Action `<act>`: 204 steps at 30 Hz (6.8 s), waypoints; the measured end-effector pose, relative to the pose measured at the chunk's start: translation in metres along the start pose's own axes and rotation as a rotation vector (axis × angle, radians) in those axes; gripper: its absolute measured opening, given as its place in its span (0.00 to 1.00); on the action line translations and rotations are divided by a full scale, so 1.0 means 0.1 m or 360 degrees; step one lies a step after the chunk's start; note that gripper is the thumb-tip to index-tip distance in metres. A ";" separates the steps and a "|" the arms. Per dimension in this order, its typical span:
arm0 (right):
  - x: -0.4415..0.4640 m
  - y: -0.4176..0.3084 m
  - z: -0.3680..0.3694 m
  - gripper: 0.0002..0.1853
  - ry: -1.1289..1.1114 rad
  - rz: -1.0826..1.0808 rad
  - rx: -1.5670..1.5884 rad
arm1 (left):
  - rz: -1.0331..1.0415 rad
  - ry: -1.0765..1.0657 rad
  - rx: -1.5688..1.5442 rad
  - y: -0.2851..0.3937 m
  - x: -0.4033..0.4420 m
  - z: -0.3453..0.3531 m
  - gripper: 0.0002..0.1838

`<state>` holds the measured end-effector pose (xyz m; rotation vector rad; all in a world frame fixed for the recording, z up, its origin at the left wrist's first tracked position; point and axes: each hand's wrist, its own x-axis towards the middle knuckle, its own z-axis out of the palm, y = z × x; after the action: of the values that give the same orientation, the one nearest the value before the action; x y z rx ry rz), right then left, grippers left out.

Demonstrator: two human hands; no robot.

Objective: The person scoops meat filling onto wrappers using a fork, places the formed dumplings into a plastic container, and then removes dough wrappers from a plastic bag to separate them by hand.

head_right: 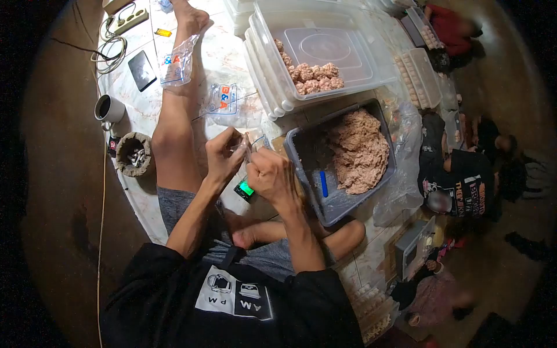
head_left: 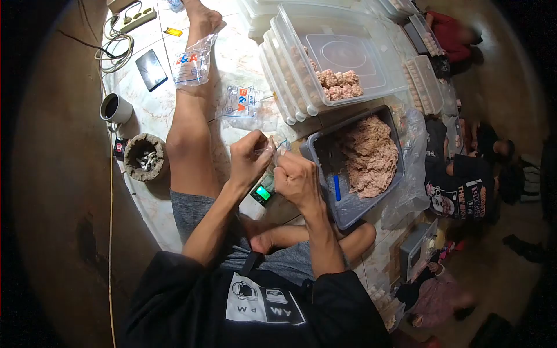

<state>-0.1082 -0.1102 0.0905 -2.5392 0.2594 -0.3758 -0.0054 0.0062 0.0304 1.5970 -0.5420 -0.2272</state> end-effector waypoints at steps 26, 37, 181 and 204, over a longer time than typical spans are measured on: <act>0.16 0.06 -0.19 0.15 0.0233 0.0543 0.0342 | 0.0124 -0.0134 -0.0011 0.17 -0.25 0.22 0.12; 0.32 0.11 -0.08 0.30 0.0120 0.0797 0.0086 | 0.0024 -0.0582 -0.0244 0.14 -0.15 0.11 0.03; -0.18 -0.37 -0.15 0.42 0.0041 0.0423 0.0498 | -0.0748 0.0141 -0.0868 0.04 -0.10 -0.05 0.43; -0.29 -0.05 -0.09 0.35 -0.0156 0.1045 0.1338 | -0.1191 -0.0235 -0.0988 0.02 -0.07 0.04 0.35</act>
<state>-0.1375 -0.1030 0.0941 -1.5318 0.6998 -0.0638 -0.0143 0.0059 0.0309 1.1073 0.0559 -0.9804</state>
